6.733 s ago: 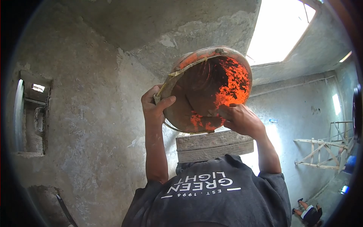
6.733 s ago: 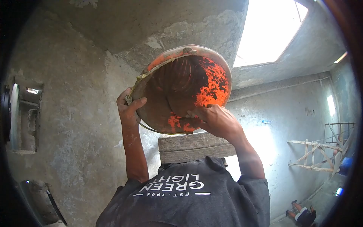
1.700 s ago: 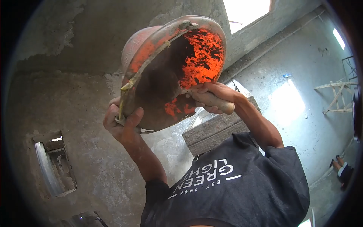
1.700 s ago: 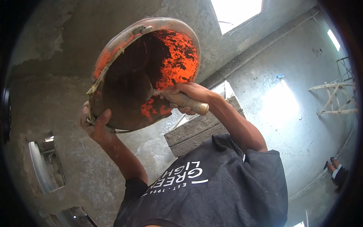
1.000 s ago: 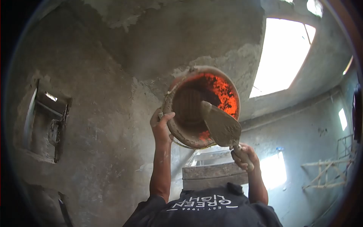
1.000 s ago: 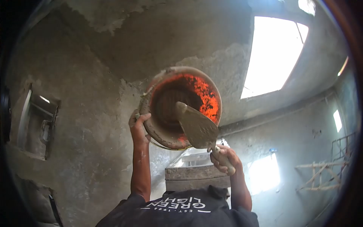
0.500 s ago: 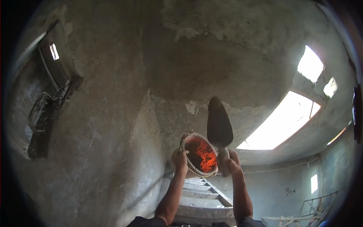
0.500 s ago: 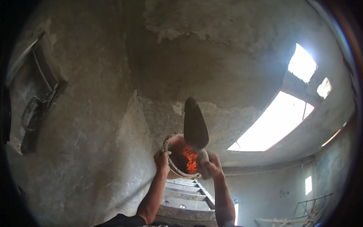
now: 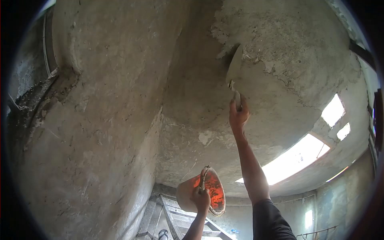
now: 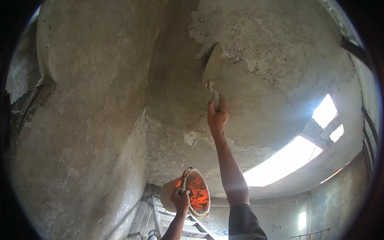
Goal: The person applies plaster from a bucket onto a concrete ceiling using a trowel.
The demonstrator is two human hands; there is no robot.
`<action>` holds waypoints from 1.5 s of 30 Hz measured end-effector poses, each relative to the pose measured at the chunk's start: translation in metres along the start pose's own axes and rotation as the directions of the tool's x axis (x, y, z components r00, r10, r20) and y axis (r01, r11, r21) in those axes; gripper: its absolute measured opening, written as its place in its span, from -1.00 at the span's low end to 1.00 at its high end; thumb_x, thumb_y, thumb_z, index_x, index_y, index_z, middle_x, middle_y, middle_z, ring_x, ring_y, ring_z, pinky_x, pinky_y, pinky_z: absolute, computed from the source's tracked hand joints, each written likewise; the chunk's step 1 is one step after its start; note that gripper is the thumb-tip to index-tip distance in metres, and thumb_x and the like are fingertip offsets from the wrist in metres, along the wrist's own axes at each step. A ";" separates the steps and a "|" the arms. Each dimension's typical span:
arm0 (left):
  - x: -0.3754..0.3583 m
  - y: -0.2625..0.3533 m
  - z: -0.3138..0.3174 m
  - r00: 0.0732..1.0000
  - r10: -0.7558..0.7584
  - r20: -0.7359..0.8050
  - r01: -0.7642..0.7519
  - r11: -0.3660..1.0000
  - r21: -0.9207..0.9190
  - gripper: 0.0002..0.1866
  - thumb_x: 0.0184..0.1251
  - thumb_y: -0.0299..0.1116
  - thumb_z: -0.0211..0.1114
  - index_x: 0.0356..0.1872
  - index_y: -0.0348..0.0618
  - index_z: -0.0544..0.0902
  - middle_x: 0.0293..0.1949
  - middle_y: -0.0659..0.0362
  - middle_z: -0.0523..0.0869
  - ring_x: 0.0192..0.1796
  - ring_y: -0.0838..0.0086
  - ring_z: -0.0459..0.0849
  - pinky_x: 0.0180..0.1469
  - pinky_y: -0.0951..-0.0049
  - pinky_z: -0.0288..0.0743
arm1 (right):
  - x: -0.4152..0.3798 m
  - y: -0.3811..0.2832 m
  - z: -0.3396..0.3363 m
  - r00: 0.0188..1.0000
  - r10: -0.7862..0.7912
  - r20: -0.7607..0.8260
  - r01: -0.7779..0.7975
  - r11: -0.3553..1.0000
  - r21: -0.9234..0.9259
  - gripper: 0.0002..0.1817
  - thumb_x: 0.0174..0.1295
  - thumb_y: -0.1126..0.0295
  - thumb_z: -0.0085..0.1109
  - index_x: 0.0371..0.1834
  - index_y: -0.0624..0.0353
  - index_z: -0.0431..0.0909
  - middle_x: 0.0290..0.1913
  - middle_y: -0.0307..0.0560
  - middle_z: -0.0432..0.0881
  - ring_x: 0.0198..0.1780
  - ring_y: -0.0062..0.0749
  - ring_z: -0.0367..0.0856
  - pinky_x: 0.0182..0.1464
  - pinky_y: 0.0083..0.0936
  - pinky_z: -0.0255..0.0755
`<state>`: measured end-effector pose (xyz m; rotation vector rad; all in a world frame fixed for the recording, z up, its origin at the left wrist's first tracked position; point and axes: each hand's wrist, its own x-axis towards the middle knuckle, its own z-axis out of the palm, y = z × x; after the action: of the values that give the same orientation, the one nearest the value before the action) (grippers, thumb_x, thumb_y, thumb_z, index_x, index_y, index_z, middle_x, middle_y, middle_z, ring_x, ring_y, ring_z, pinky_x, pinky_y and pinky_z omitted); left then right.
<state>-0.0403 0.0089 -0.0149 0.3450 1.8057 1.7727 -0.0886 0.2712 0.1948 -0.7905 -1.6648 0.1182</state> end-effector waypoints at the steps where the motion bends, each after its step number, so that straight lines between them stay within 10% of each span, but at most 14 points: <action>1: -0.001 0.000 0.001 1.000 0.019 -0.021 -0.019 1.000 -0.010 -0.80 -0.14 -0.51 0.27 -0.68 -0.26 0.38 -0.67 0.16 0.43 -0.58 0.39 0.42 -0.43 0.27 0.31 | 0.000 -0.004 0.004 0.984 -0.158 -0.080 0.153 0.986 -0.066 -0.56 0.12 0.39 0.22 0.09 0.28 0.48 -0.33 0.16 0.60 -0.38 -0.15 0.63 -0.36 -0.30 0.48; 10: -0.009 -0.013 0.010 0.999 -0.024 0.044 0.025 0.999 -0.028 -0.79 -0.15 -0.51 0.25 -0.71 -0.23 0.35 -0.71 0.19 0.41 -0.63 0.45 0.37 -0.48 0.32 0.27 | -0.036 -0.005 0.022 0.956 -0.053 0.288 0.153 0.929 -0.336 -0.44 0.16 0.37 0.22 0.26 0.14 0.34 -0.04 0.17 0.51 -0.23 0.08 0.60 -0.20 -0.13 0.49; 14: -0.006 -0.009 0.007 0.996 -0.068 0.066 0.071 0.996 -0.046 -0.79 -0.14 -0.51 0.24 -0.71 -0.23 0.34 -0.70 0.19 0.42 -0.63 0.46 0.37 -0.48 0.31 0.27 | -0.036 -0.030 0.001 0.947 -0.114 0.299 0.204 0.935 -0.290 -0.56 0.16 0.39 0.21 0.14 0.18 0.48 -0.22 0.16 0.57 -0.33 -0.05 0.61 -0.30 -0.25 0.47; 17: -0.007 -0.007 0.007 0.997 -0.064 0.046 0.066 0.997 -0.047 -0.79 -0.13 -0.50 0.24 -0.70 -0.24 0.35 -0.69 0.19 0.43 -0.62 0.46 0.38 -0.47 0.31 0.28 | -0.005 -0.021 -0.010 0.993 0.035 0.113 -0.018 0.989 -0.143 -0.57 0.17 0.35 0.20 0.11 0.25 0.48 -0.36 0.10 0.59 -0.42 -0.13 0.59 -0.34 -0.30 0.46; 23: -0.010 -0.007 0.008 0.993 -0.069 0.096 0.068 0.998 0.008 -0.81 -0.12 -0.49 0.25 -0.69 -0.25 0.38 -0.68 0.19 0.44 -0.60 0.45 0.43 -0.45 0.31 0.30 | 0.027 -0.010 -0.004 0.951 -0.307 -0.041 0.291 0.931 -0.220 -0.61 0.12 0.40 0.20 0.03 0.33 0.51 -0.39 0.11 0.60 -0.49 -0.21 0.55 -0.38 -0.35 0.45; 25: -0.009 -0.009 0.008 0.995 -0.053 0.088 0.051 0.998 0.026 -0.81 -0.12 -0.50 0.26 -0.69 -0.24 0.39 -0.69 0.19 0.45 -0.60 0.45 0.42 -0.45 0.32 0.30 | 0.018 -0.025 -0.002 0.969 -0.097 0.228 0.146 0.967 -0.209 -0.56 0.11 0.35 0.21 0.05 0.36 0.50 -0.22 0.30 0.61 -0.22 0.15 0.63 -0.20 -0.15 0.51; 31: -0.009 -0.006 0.008 0.988 -0.083 0.133 0.088 0.996 -0.026 -0.78 -0.07 -0.50 0.28 -0.68 -0.24 0.37 -0.67 0.24 0.44 -0.56 0.53 0.41 -0.42 0.37 0.28 | -0.007 -0.017 -0.005 0.829 -0.276 0.487 0.344 0.937 -0.055 -0.55 0.09 0.34 0.21 0.05 0.31 0.52 -0.37 0.21 0.62 -0.41 -0.19 0.63 -0.33 -0.37 0.48; 37: -0.015 0.004 0.009 0.984 -0.078 0.157 0.086 0.995 -0.043 -0.79 -0.06 -0.53 0.24 -0.70 -0.21 0.36 -0.72 0.25 0.39 -0.61 0.53 0.38 -0.47 0.36 0.26 | 0.006 -0.023 -0.036 0.965 0.070 0.254 -0.037 0.990 -0.135 -0.57 0.10 0.34 0.21 0.03 0.30 0.52 -0.31 0.24 0.62 -0.29 0.00 0.65 -0.28 -0.21 0.50; 40: -0.017 0.006 0.011 0.983 -0.084 0.164 0.097 0.993 -0.071 -0.78 -0.07 -0.52 0.25 -0.70 -0.21 0.35 -0.73 0.26 0.38 -0.62 0.53 0.37 -0.47 0.36 0.27 | 0.016 0.003 -0.031 0.977 -0.198 0.074 0.210 0.952 -0.221 -0.53 0.11 0.32 0.24 0.09 0.28 0.48 -0.25 0.22 0.61 -0.32 -0.02 0.64 -0.31 -0.19 0.49; 45: -0.019 0.000 0.013 0.977 -0.088 0.196 0.091 0.996 -0.004 -0.80 -0.07 -0.44 0.30 -0.67 -0.23 0.44 -0.69 0.25 0.45 -0.56 0.54 0.42 -0.42 0.39 0.31 | -0.008 0.013 -0.015 0.957 -0.127 0.260 0.210 0.922 -0.324 -0.42 0.09 0.28 0.27 0.19 0.24 0.39 -0.15 0.24 0.58 -0.27 0.07 0.64 -0.27 -0.16 0.50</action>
<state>-0.0182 0.0087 -0.0104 0.4114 1.6454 1.6277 -0.0687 0.2714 0.1855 -0.9179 -2.0050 -0.2216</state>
